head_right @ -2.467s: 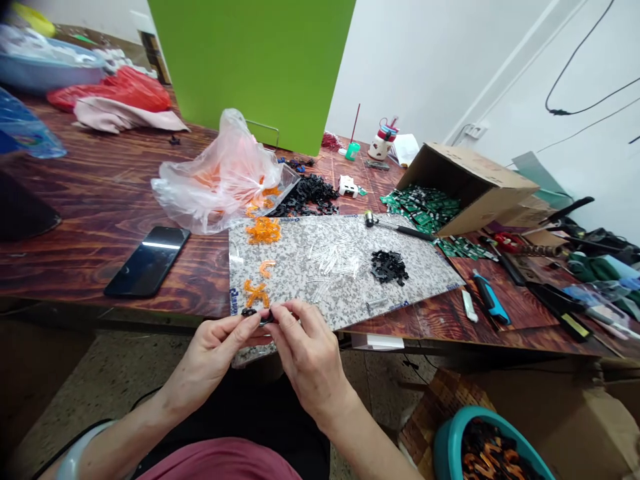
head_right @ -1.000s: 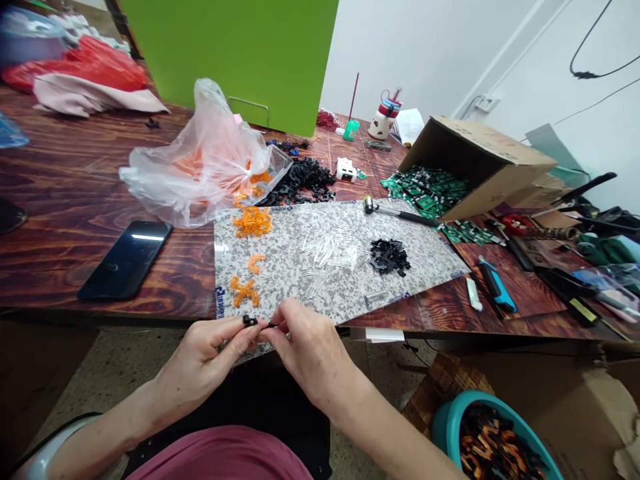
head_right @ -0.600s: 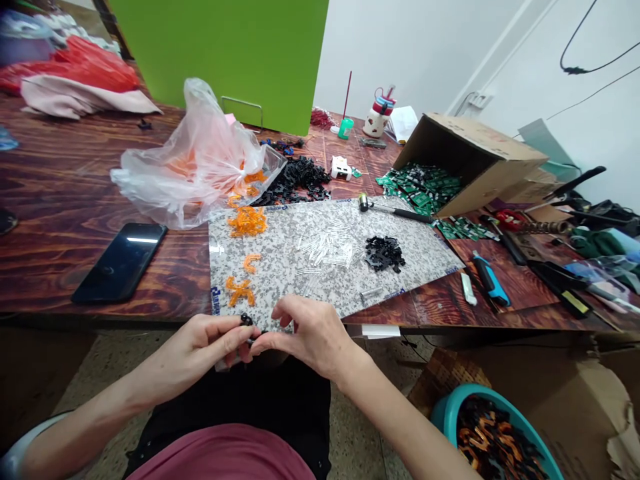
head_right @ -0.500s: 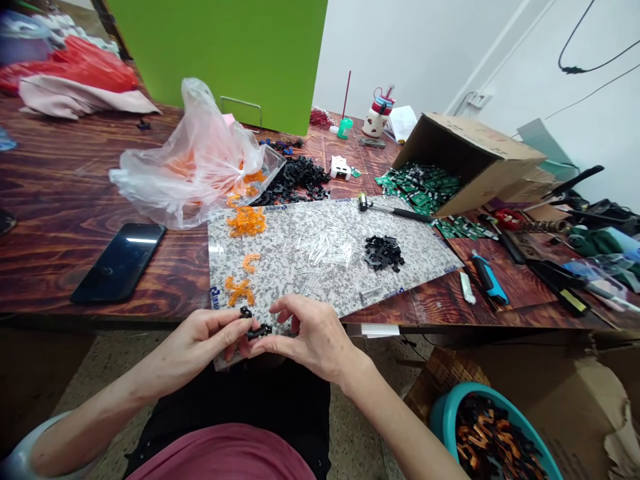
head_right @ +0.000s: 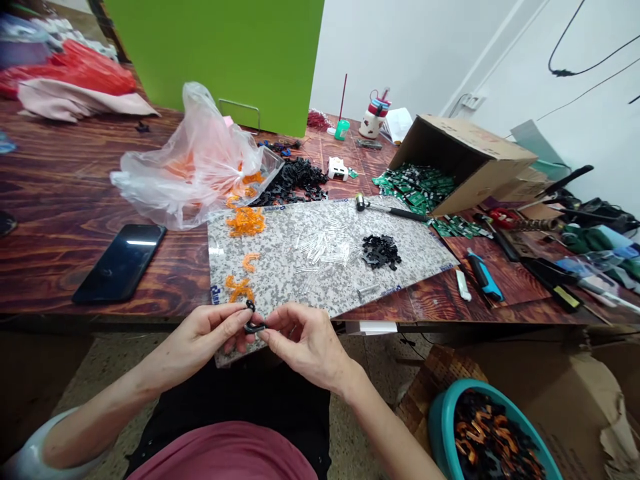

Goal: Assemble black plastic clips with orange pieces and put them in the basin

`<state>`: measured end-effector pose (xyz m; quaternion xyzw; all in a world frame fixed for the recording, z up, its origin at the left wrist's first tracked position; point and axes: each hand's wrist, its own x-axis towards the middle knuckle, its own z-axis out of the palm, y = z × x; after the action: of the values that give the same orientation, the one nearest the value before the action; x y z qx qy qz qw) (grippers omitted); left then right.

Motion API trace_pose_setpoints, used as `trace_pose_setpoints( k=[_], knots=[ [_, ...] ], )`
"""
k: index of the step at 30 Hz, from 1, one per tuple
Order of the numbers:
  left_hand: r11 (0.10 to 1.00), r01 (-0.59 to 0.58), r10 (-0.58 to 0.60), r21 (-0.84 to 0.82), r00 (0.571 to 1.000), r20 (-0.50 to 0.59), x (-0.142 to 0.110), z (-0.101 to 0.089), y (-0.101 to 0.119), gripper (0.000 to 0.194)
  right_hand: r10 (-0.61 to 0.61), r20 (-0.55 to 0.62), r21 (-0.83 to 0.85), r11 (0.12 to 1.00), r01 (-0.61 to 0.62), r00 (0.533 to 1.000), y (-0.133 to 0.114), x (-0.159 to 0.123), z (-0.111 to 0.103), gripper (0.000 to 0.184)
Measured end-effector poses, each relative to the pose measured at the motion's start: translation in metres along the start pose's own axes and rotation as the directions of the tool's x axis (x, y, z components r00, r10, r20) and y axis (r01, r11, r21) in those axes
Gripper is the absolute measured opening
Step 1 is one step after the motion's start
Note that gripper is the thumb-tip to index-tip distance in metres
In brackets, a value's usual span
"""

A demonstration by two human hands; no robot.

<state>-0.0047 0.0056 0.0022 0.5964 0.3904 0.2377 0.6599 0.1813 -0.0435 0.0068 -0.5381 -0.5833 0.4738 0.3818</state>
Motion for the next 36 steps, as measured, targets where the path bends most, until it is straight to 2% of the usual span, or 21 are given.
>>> trace_pose_setpoints(
  k=[3,6,9,13,16,19,22,25,31,34,36],
  knots=[
    [0.998,-0.059,0.057,-0.021,0.995,-0.085,-0.001,0.005,-0.002,0.037,0.103,-0.078,0.209,0.974,-0.084,0.992,0.002,0.001,0.011,0.020],
    [0.993,-0.106,0.094,-0.060,0.980,-0.178,-0.004,0.013,-0.005,0.032,0.164,-0.149,0.380,0.920,-0.097,0.975,0.000,0.002,0.026,0.027],
    [0.988,-0.126,0.105,-0.084,0.968,-0.227,-0.005,0.018,-0.006,0.030,0.160,-0.168,0.430,0.900,-0.073,0.973,-0.003,0.001,0.034,0.030],
    [0.987,-0.147,0.126,-0.071,0.964,-0.235,-0.006,0.017,-0.002,0.031,0.056,-0.206,0.238,0.971,-0.006,0.977,-0.010,-0.002,0.022,0.021],
    [0.990,-0.134,0.129,-0.049,0.987,-0.099,-0.008,0.016,0.001,0.034,-0.023,-0.246,0.112,0.992,0.052,0.969,-0.015,-0.001,0.010,0.022],
    [0.990,-0.126,0.127,-0.058,0.992,0.008,-0.014,0.018,0.000,0.035,-0.036,-0.163,0.055,0.997,0.046,0.986,-0.019,0.000,0.009,0.020],
    [0.986,-0.165,0.164,-0.024,0.986,-0.038,-0.021,0.020,-0.006,0.034,-0.043,-0.151,0.067,0.996,0.054,0.988,-0.021,-0.005,0.016,0.016],
    [0.970,-0.238,0.240,0.042,0.968,-0.073,-0.028,0.022,-0.010,0.026,-0.123,-0.195,-0.003,0.992,0.125,0.973,-0.024,-0.015,0.023,0.012],
    [0.875,-0.449,0.471,0.181,0.876,-0.103,-0.037,0.030,-0.008,0.025,-0.359,-0.186,-0.236,0.920,0.313,0.915,-0.031,-0.028,0.030,0.008],
    [0.854,-0.462,0.500,0.238,0.857,-0.129,-0.034,0.031,-0.007,0.023,-0.422,-0.185,-0.300,0.884,0.358,0.888,-0.033,-0.023,0.028,0.012],
    [0.885,-0.398,0.442,0.242,0.882,-0.163,-0.030,0.028,-0.009,0.025,-0.395,-0.131,-0.322,0.884,0.338,0.909,-0.032,-0.012,0.022,0.015]
  ],
)
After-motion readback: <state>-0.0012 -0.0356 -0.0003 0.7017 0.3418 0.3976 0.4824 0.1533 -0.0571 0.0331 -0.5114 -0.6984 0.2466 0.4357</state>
